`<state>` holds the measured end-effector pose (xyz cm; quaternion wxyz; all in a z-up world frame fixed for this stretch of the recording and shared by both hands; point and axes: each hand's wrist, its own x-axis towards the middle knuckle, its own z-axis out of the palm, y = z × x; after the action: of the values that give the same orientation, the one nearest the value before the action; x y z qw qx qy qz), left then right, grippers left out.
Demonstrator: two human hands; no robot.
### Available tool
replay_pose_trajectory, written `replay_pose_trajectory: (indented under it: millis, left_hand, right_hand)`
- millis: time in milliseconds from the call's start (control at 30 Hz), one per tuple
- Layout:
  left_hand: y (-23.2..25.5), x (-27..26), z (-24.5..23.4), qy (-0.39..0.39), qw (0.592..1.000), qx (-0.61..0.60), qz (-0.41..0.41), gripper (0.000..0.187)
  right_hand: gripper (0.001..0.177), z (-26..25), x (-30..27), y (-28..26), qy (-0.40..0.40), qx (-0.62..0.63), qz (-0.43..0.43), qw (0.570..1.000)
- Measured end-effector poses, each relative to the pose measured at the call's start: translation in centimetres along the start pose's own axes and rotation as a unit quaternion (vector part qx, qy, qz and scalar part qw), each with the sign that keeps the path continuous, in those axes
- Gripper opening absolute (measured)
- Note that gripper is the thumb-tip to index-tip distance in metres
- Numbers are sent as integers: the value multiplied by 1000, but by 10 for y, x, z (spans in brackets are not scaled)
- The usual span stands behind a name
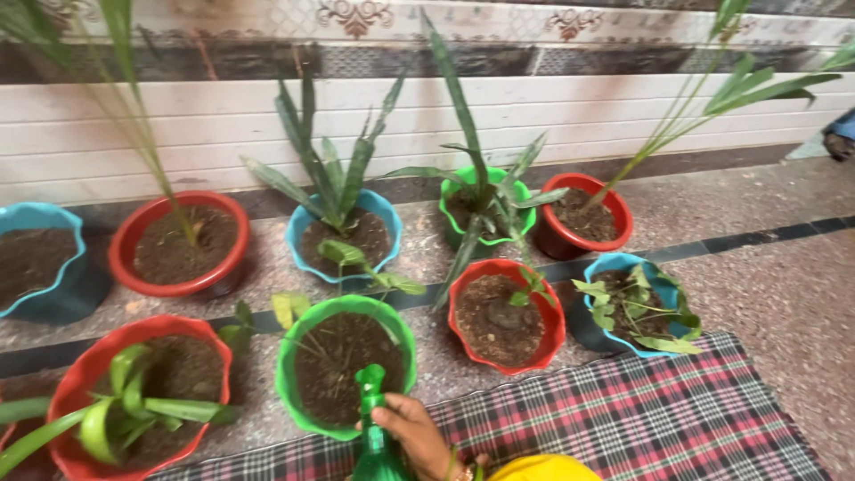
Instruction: The person uses a green spray bottle to mist water onto several potted plants arranged on a tiled floor. They systematically move from one pot to the next, spraying the leaves and soil of each plant.
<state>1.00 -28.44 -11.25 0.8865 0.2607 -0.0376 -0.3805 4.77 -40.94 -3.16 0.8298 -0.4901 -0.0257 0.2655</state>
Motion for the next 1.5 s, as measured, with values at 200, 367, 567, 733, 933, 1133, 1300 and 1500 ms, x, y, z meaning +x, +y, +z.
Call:
replay_pose_trajectory:
  millis: [200, 367, 567, 733, 933, 1133, 1300, 1500]
  left_hand:
    - [16, -9, -11, 6, 1000, 1, 7, 71]
    - [25, -16, -20, 15, 1000, 0, 8, 71]
    - [28, 1, -22, 13, 1000, -6, 18, 70]
    - [47, 16, -32, 29, 999, -1, 44, 69]
    - [67, 38, -39, 54, 995, -19, 83, 68]
    - [68, 61, -50, 59, 994, -28, 86, 68]
    - [53, 59, -57, 66, 994, -42, 78, 67]
    - [49, 60, -57, 55, 996, -45, 55, 67]
  right_hand:
    - [31, 11, -5, -17, 27, 18, 22, 999]
    - [30, 2, 2, -3, 53, 38, -23, 998]
    - [30, 4, 6, -23, 143, 50, -42, 988]
    - [31, -4, 46, -68, 176, -20, -79, 981]
    - [35, -27, 98, -131, 76, 54, -125, 988]
    - [37, -40, 100, -117, 55, 40, -174, 982]
    - [43, -43, 110, -113, 33, 87, -122, 988]
    - [49, -38, 110, -116, 10, 40, -129, 991]
